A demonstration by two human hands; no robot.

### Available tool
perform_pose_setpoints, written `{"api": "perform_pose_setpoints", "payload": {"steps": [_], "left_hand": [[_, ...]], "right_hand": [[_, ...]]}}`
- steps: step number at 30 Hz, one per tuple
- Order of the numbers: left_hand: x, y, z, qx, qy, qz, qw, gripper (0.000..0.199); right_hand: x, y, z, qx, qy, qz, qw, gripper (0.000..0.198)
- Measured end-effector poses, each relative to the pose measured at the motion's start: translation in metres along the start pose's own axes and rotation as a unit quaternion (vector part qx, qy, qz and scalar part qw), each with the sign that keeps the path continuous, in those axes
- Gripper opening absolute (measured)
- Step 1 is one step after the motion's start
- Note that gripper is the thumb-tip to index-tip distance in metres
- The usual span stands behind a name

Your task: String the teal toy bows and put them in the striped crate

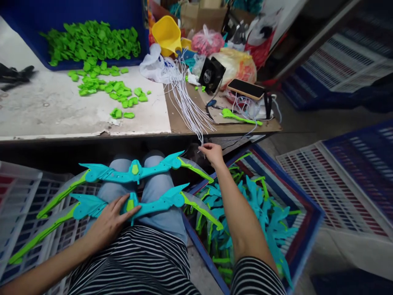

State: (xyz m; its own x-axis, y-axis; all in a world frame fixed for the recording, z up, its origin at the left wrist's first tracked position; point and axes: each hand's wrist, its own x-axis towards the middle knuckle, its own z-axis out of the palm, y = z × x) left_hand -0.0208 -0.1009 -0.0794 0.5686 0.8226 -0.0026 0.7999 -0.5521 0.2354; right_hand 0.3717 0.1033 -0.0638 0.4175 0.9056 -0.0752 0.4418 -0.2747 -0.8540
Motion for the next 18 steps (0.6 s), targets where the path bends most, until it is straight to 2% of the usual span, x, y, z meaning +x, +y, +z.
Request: {"api": "perform_pose_setpoints", "payload": {"steps": [4, 10, 14, 18], "left_hand": [[0.001, -0.001, -0.005, -0.012, -0.004, 0.005, 1.0, 0.068], [0.02, 0.004, -0.029, -0.054, 0.012, 0.055, 0.997, 0.047], [0.047, 0.022, -0.044, -0.085, 0.044, 0.089, 0.991, 0.034], [0.067, 0.04, -0.048, -0.105, 0.049, 0.1, 0.988, 0.031]], "right_hand": [[-0.002, 0.005, -0.01, 0.02, 0.009, 0.004, 1.0, 0.027], [-0.016, 0.012, -0.039, 0.052, -0.003, 0.027, 0.998, 0.021], [-0.016, 0.007, -0.03, 0.09, -0.013, 0.041, 0.995, 0.023], [-0.006, -0.005, -0.015, 0.125, -0.029, 0.051, 0.99, 0.021]]}}
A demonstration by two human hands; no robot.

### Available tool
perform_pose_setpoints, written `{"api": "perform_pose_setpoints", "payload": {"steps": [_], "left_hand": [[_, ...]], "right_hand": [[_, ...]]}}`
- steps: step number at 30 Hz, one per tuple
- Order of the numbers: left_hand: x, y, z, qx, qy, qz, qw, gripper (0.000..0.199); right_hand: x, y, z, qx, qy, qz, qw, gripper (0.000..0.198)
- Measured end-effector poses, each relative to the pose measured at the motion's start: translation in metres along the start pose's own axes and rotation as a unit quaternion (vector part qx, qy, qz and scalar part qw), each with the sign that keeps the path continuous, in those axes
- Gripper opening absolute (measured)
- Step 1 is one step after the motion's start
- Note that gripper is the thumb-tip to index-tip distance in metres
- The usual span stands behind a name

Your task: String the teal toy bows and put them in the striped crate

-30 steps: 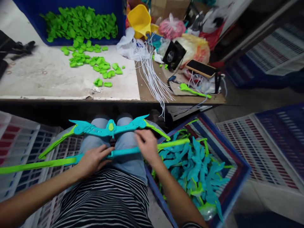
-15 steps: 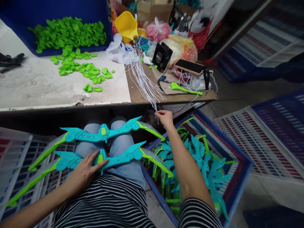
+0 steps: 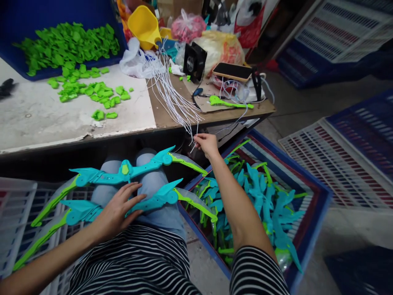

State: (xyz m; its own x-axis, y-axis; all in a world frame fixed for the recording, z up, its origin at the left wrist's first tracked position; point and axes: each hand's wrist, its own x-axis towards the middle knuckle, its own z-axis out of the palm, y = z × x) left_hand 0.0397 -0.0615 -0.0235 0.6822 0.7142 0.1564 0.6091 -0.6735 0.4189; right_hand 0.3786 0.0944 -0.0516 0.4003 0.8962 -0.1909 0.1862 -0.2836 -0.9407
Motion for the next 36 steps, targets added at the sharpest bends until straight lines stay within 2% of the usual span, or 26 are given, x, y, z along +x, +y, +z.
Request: {"api": "perform_pose_setpoints", "payload": {"steps": [5, 11, 15, 17, 18, 20, 21, 24, 26, 28, 31, 33, 36], "left_hand": [[0.004, 0.006, 0.006, -0.024, -0.007, -0.017, 1.0, 0.031], [0.005, 0.005, 0.005, -0.038, 0.007, -0.015, 0.999, 0.03], [0.011, 0.015, -0.001, -0.072, 0.03, -0.031, 0.996, 0.027], [0.016, 0.024, -0.001, -0.127, 0.008, -0.05, 0.991, 0.026], [0.02, 0.03, 0.001, -0.17, -0.023, -0.061, 0.983, 0.026], [0.029, 0.043, 0.011, -0.276, -0.117, -0.09, 0.95, 0.026], [0.034, 0.05, 0.02, -0.33, -0.172, -0.109, 0.922, 0.025], [0.05, 0.072, 0.059, -0.461, -0.309, -0.214, 0.804, 0.023], [0.059, 0.084, 0.091, -0.517, -0.349, -0.312, 0.717, 0.022], [0.067, 0.094, 0.12, -0.552, -0.346, -0.39, 0.651, 0.021], [0.076, 0.103, 0.148, -0.587, -0.331, -0.431, 0.6, 0.021], [0.082, 0.107, 0.157, -0.598, -0.327, -0.44, 0.584, 0.021], [0.086, 0.111, 0.16, -0.602, -0.321, -0.448, 0.577, 0.02]], "right_hand": [[0.004, -0.008, 0.01, 0.008, -0.027, 0.009, 1.0, 0.016], [0.001, -0.007, 0.005, -0.019, -0.004, -0.011, 1.0, 0.009], [-0.013, -0.004, -0.028, -0.095, 0.046, -0.039, 0.994, 0.008], [-0.033, 0.001, -0.055, -0.097, 0.047, -0.024, 0.994, 0.013], [-0.048, 0.005, -0.069, -0.089, 0.033, -0.006, 0.995, 0.017], [-0.086, 0.017, -0.096, -0.068, -0.016, 0.045, 0.997, 0.026], [-0.109, 0.024, -0.106, -0.059, -0.04, 0.071, 0.995, 0.031], [-0.179, 0.05, -0.123, -0.052, -0.063, 0.127, 0.989, 0.041], [-0.219, 0.068, -0.123, -0.059, -0.045, 0.141, 0.987, 0.044], [-0.247, 0.084, -0.117, -0.069, -0.008, 0.139, 0.988, 0.046], [-0.269, 0.104, -0.107, -0.086, 0.057, 0.111, 0.988, 0.048], [-0.273, 0.113, -0.102, -0.102, 0.081, 0.09, 0.987, 0.049], [-0.274, 0.119, -0.096, -0.15, 0.092, 0.037, 0.984, 0.046]]}}
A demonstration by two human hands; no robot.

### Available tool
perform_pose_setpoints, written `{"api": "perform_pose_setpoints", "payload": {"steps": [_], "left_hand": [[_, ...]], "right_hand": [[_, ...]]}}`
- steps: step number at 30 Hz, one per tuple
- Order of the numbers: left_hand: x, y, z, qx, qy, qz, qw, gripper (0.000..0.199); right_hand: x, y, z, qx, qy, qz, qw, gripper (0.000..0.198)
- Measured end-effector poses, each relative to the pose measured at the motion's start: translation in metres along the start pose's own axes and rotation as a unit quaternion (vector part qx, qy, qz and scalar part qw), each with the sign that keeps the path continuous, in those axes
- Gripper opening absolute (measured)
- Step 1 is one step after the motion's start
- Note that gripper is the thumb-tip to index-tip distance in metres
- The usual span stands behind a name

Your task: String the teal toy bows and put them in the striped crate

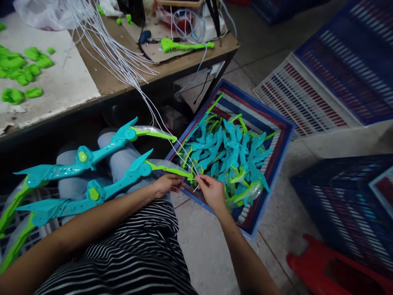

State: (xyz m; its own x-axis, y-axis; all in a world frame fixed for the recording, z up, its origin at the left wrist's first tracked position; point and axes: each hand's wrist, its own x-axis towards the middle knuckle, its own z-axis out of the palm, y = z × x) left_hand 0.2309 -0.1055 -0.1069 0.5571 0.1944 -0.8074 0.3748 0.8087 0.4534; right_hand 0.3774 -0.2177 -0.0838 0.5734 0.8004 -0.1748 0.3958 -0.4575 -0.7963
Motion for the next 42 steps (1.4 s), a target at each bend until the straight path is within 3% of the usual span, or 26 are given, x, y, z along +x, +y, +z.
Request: {"api": "perform_pose_setpoints", "payload": {"steps": [3, 6, 12, 15, 21, 26, 30, 39, 42], "left_hand": [[0.001, 0.0, 0.004, 0.001, -0.002, 0.001, 1.0, 0.02], [0.004, 0.0, 0.005, -0.001, -0.014, 0.009, 1.0, 0.018], [0.007, 0.001, 0.009, 0.001, -0.034, 0.014, 0.999, 0.019], [0.007, 0.001, 0.01, 0.001, -0.037, 0.012, 0.999, 0.021], [0.01, -0.001, 0.007, -0.003, -0.045, 0.016, 0.999, 0.018], [0.012, -0.003, 0.006, -0.002, -0.05, 0.022, 0.998, 0.013], [0.007, 0.001, 0.009, 0.004, -0.04, 0.016, 0.999, 0.019], [0.009, -0.002, 0.008, 0.015, -0.039, 0.03, 0.999, 0.016], [0.014, -0.006, 0.007, 0.014, -0.046, 0.037, 0.998, 0.011]], "right_hand": [[-0.001, -0.002, 0.003, -0.087, 0.025, -0.127, 0.988, 0.036], [-0.004, -0.006, 0.004, -0.177, 0.023, -0.244, 0.953, 0.03], [-0.01, -0.011, 0.003, -0.31, 0.04, -0.344, 0.886, 0.027], [-0.011, -0.01, 0.004, -0.303, 0.02, -0.343, 0.889, 0.028], [-0.012, -0.007, 0.004, -0.183, -0.026, -0.251, 0.95, 0.028], [-0.013, -0.006, 0.002, -0.13, -0.016, -0.19, 0.973, 0.03], [-0.011, -0.008, 0.003, -0.13, 0.007, -0.191, 0.973, 0.029], [-0.013, -0.005, 0.01, -0.205, -0.037, -0.263, 0.942, 0.03], [-0.012, -0.003, 0.016, -0.163, -0.048, -0.243, 0.955, 0.03]]}}
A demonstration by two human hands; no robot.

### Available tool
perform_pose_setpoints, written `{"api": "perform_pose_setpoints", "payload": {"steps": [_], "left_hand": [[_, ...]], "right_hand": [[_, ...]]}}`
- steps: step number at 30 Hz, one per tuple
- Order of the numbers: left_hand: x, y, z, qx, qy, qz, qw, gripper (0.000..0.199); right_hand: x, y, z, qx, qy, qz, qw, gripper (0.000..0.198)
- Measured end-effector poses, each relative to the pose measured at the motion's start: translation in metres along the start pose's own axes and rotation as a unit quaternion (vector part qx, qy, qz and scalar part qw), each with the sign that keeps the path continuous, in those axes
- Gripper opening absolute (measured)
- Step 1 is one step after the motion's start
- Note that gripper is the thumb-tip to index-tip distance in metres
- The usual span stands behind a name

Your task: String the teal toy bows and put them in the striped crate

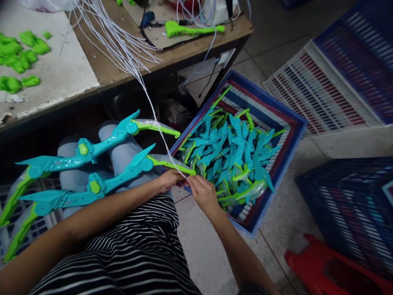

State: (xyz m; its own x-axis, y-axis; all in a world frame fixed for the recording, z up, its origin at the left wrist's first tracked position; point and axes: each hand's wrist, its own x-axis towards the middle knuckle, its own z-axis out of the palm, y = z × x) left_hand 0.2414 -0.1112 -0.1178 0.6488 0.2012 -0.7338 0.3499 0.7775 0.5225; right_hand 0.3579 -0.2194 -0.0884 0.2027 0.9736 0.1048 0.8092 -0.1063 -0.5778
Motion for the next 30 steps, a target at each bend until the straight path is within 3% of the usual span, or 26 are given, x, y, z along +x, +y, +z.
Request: {"api": "perform_pose_setpoints", "payload": {"steps": [5, 10, 12, 16, 18, 20, 23, 26, 28, 30], "left_hand": [[0.01, -0.004, -0.002, -0.001, -0.04, 0.028, 0.999, 0.009], [0.017, -0.006, 0.002, 0.028, -0.059, 0.051, 0.997, 0.017], [0.017, -0.005, 0.005, 0.072, -0.045, 0.048, 0.995, 0.015], [-0.005, 0.007, 0.0, 0.146, -0.015, 0.036, 0.989, 0.022], [-0.038, 0.017, -0.016, 0.233, -0.003, 0.06, 0.971, 0.024], [-0.087, 0.024, -0.043, 0.34, 0.011, 0.095, 0.936, 0.023], [-0.176, 0.021, -0.095, 0.4, 0.075, 0.047, 0.912, 0.031], [-0.252, -0.003, -0.149, 0.407, 0.165, -0.037, 0.898, 0.043], [-0.287, -0.027, -0.178, 0.425, 0.263, -0.072, 0.863, 0.046], [-0.308, -0.053, -0.197, 0.443, 0.319, -0.098, 0.832, 0.043]], "right_hand": [[0.002, 0.008, 0.009, 0.134, 0.05, 0.13, 0.981, 0.028], [0.004, 0.015, 0.015, 0.22, 0.101, 0.301, 0.922, 0.04], [0.006, 0.014, 0.018, 0.231, 0.093, 0.33, 0.91, 0.044], [0.009, 0.008, 0.023, 0.221, 0.097, 0.321, 0.916, 0.044], [0.009, 0.007, 0.023, 0.222, 0.113, 0.314, 0.916, 0.042], [0.008, 0.008, 0.021, 0.228, 0.118, 0.311, 0.915, 0.041], [0.007, 0.011, 0.018, 0.237, 0.116, 0.311, 0.913, 0.042], [0.007, 0.014, 0.019, 0.252, 0.104, 0.316, 0.909, 0.042], [0.007, 0.017, 0.02, 0.267, 0.1, 0.321, 0.903, 0.042], [0.006, 0.019, 0.022, 0.284, 0.094, 0.326, 0.897, 0.043]]}}
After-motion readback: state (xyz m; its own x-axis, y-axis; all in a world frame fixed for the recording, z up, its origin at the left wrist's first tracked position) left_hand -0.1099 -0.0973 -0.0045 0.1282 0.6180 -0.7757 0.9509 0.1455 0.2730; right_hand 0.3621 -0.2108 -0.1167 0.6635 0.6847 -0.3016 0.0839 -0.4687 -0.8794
